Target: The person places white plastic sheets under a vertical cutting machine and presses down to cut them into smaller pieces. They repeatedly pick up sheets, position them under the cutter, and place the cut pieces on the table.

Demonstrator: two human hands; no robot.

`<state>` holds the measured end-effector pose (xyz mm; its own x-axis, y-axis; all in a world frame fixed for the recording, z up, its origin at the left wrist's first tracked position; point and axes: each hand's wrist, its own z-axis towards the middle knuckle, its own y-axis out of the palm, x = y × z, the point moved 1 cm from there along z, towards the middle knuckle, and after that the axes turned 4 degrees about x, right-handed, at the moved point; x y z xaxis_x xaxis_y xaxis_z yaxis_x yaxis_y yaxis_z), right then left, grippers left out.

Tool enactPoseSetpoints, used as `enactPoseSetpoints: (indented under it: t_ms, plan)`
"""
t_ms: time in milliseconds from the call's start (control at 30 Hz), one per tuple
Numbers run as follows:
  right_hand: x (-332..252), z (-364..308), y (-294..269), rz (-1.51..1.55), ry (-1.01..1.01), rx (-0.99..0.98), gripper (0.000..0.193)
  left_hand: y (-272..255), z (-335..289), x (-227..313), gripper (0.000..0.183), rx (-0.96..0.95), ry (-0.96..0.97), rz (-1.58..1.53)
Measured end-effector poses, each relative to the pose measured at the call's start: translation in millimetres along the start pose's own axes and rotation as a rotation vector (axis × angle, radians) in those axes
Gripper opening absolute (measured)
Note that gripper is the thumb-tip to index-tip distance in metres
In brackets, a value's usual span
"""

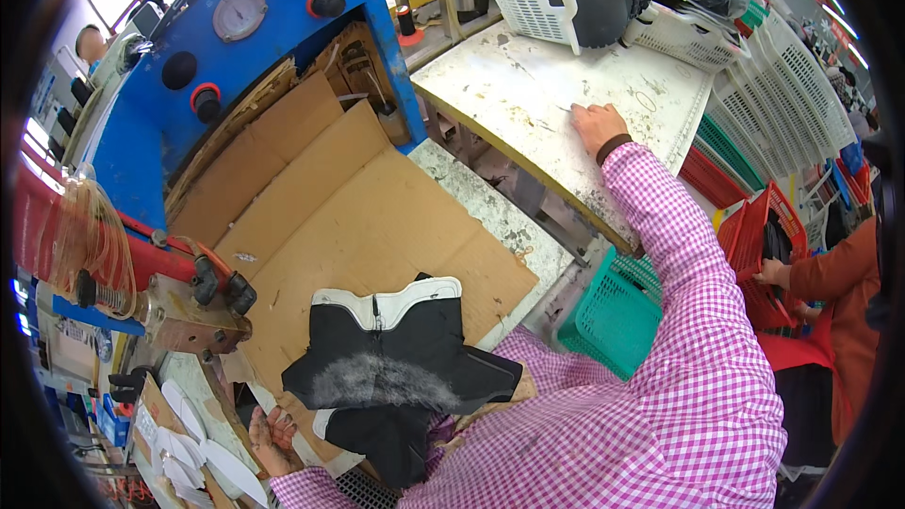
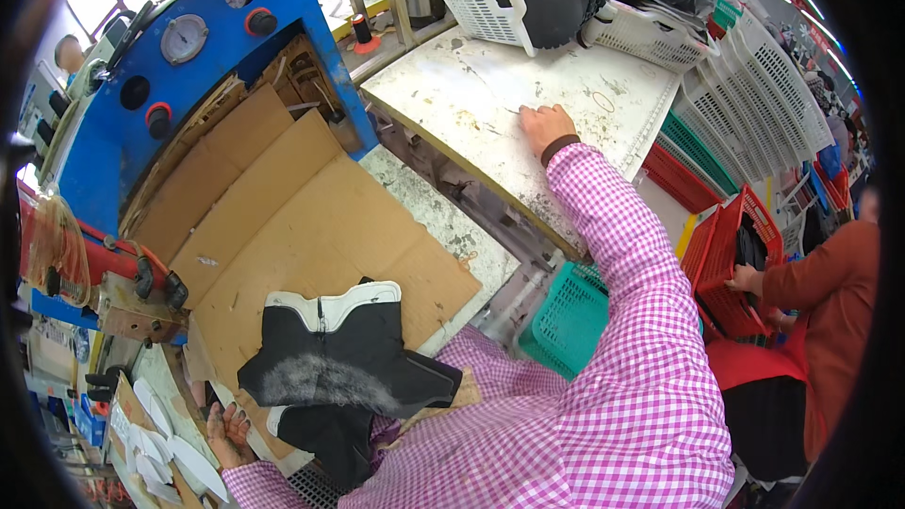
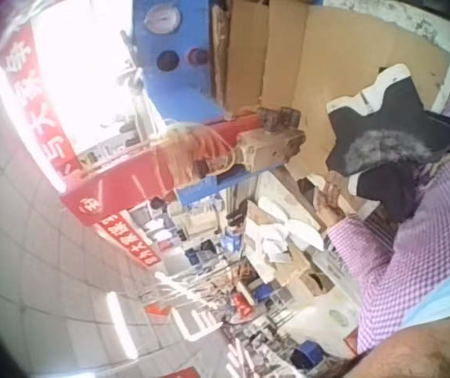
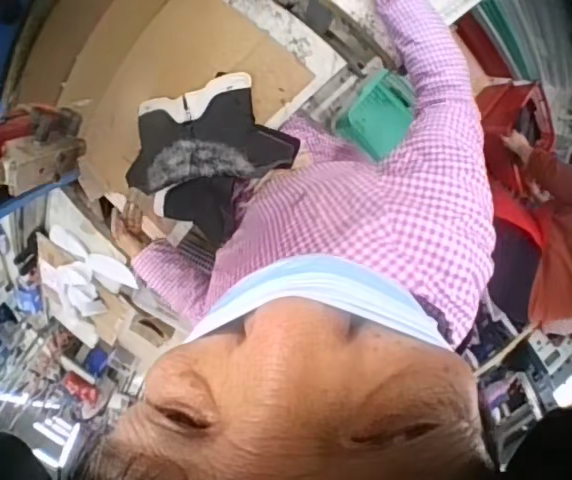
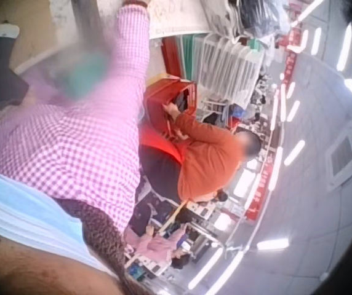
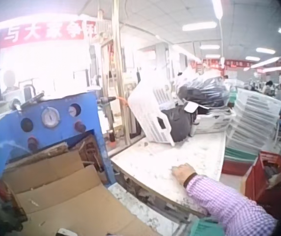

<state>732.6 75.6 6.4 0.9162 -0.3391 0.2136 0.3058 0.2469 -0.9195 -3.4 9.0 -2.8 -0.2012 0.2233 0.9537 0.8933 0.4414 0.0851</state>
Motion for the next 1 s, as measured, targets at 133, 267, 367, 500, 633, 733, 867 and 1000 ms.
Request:
enactPoseSetpoints:
  t_ms: [133,267,367,500,633,733,867,1000]
  plan:
    - [-15,-49,-18,-0.064,-0.061,-0.020,0.030,16,-14,17,0.035,0.003,0.078,0.004]
    - [-41,-140,-67,0.039,-0.180,0.263,0.050,38,-29,27,0.035,-0.043,0.107,0.002]
    - [-57,-180,-96,0.146,-0.217,0.395,0.039,57,-41,37,0.036,-0.136,0.143,0.014]
    - [-67,-194,-119,0.174,-0.222,0.426,0.024,88,-58,41,0.037,-0.226,0.208,0.045]
    - [-74,-192,-159,0.506,-0.178,0.531,0.016,125,-83,35,0.043,-0.461,0.167,0.029]
    - [-88,-187,-180,0.999,-0.011,0.442,0.011,152,-103,20,0.052,-0.684,0.111,-0.022]
    - [-125,-169,-174,2.085,0.286,-0.020,0.013,168,-107,16,0.068,-0.811,0.115,-0.149]
    - [-184,-175,-155,2.449,0.371,-0.480,0.011,155,-113,28,0.073,-0.678,0.038,-0.359]
